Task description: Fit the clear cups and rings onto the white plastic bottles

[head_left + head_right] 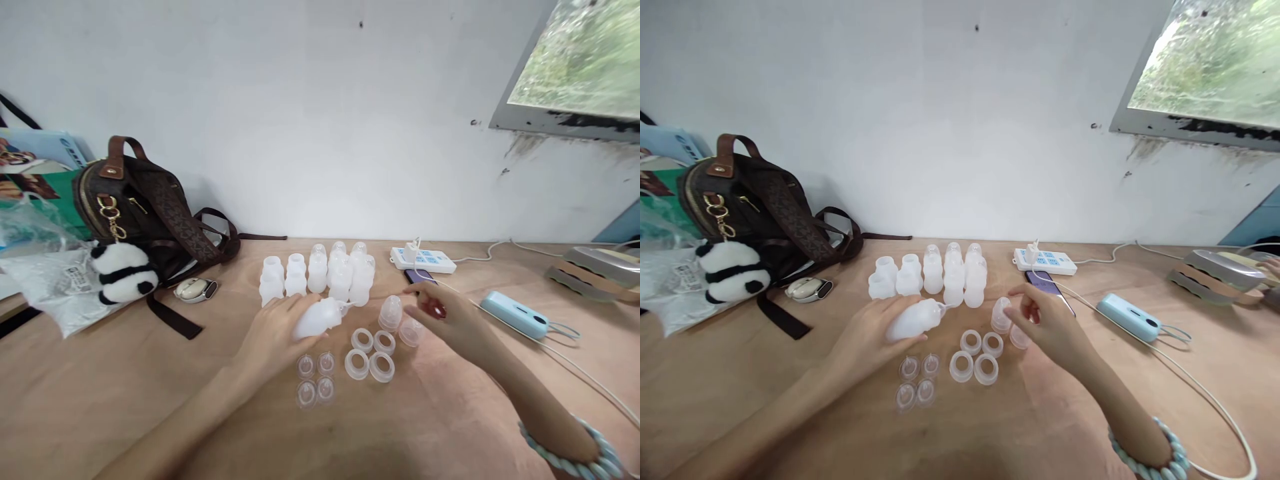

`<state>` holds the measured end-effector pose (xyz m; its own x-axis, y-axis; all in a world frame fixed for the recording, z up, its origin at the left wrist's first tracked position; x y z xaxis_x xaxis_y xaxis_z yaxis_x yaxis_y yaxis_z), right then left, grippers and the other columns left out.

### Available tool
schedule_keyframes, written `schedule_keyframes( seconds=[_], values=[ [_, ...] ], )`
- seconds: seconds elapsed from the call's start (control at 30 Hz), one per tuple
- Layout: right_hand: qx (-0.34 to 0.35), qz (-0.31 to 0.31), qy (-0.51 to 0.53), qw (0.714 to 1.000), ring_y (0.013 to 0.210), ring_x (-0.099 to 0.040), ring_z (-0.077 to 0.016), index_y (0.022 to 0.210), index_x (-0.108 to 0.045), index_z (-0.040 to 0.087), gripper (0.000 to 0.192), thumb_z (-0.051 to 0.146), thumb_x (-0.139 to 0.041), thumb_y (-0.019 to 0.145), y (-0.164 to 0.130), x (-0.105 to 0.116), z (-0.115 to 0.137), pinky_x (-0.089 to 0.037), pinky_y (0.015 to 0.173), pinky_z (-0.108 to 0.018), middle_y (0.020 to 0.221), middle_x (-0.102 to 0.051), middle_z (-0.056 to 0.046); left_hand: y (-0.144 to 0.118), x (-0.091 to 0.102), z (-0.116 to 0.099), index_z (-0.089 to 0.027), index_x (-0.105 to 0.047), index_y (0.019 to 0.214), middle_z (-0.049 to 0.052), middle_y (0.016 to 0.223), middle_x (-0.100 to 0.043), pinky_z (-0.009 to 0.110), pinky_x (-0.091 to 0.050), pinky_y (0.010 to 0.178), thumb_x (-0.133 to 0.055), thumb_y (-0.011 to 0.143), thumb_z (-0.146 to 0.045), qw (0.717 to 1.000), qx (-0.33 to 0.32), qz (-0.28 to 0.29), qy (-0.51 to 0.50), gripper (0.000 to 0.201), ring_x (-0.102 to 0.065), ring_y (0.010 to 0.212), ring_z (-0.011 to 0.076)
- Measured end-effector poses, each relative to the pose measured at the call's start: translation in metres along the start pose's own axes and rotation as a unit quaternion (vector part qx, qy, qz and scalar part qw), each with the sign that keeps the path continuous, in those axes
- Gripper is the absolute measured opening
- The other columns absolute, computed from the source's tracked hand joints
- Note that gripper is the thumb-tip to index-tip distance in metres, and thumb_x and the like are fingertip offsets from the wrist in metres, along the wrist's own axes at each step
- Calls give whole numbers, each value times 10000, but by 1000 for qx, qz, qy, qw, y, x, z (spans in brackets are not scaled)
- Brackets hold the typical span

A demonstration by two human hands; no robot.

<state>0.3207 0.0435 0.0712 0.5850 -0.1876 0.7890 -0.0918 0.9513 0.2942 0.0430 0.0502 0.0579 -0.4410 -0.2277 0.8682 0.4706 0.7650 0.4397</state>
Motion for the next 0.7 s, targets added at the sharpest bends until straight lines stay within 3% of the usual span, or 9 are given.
schedule_keyframes(
  seconds=[0.07,0.17,0.27,0.33,0.4,0.53,0.6,0.7],
  values=[
    [32,68,81,994,673,-584,-187,1094,-601,240,314,480,-515,912,-3,-16,23,-451,620,-311,721,-614,-9,3,-1,-16,-175,-561,1224,84,1070,-711,395,-505,786,-625,876,-351,994,-75,-21,77,395,-671,909,279],
    [30,138,220,965,786,-649,-197,1193,-540,247,363,478,-532,913,-9,-47,44,-495,678,-320,895,-684,-41,6,-2,-42,-80,-562,1212,103,951,-714,371,-498,722,-560,902,-220,963,-169,-71,197,340,-667,805,259],
    [-14,164,343,925,624,-628,-156,988,-553,206,332,527,-539,903,-10,-72,46,-486,579,-281,751,-680,-23,4,-4,-58,-47,-603,1114,79,819,-702,332,-473,645,-455,907,-67,928,-214,-125,278,255,-646,691,222],
    [-47,160,380,910,499,-557,-126,857,-520,200,356,551,-582,867,-8,-82,44,-437,494,-251,600,-625,13,3,-7,-62,-43,-616,1077,67,773,-689,324,-462,618,-431,901,-36,921,-220,-132,294,255,-635,652,213],
    [-62,147,388,908,469,-519,-111,814,-506,202,368,550,-622,835,-5,-85,41,-400,461,-233,553,-585,34,6,-12,-61,-42,-616,1073,76,785,-692,326,-462,615,-455,887,-51,930,-214,-100,282,247,-644,666,222],
    [-23,122,363,923,529,-543,-122,811,-514,205,339,527,-615,846,3,-80,40,-407,479,-235,608,-560,36,19,-13,-52,-86,-626,1039,92,863,-717,356,-476,678,-573,860,-187,973,-142,35,176,212,-676,762,265],
    [39,108,313,943,624,-587,-150,902,-543,211,302,495,-631,853,5,-73,43,-450,540,-260,716,-604,9,27,-7,-44,-124,-640,1025,75,858,-728,351,-468,669,-619,853,-325,989,-76,95,90,265,-682,766,274],
    [175,88,201,960,936,-619,-221,1127,-556,246,331,436,-645,870,6,-57,56,-507,789,-352,1029,-647,-61,34,2,-31,-176,-661,1055,40,817,-732,301,-423,583,-650,810,-494,987,0,161,-24,402,-676,708,252]
  ],
)
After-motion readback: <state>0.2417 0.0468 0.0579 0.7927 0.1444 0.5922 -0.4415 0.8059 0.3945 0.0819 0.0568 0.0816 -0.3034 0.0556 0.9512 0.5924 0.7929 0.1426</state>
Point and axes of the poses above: each hand's wrist, its own y-axis towards the middle knuckle, its own x-axis out of the back of the hand, z = x × y, the point moved 5 cm from there along y, towards the middle knuckle
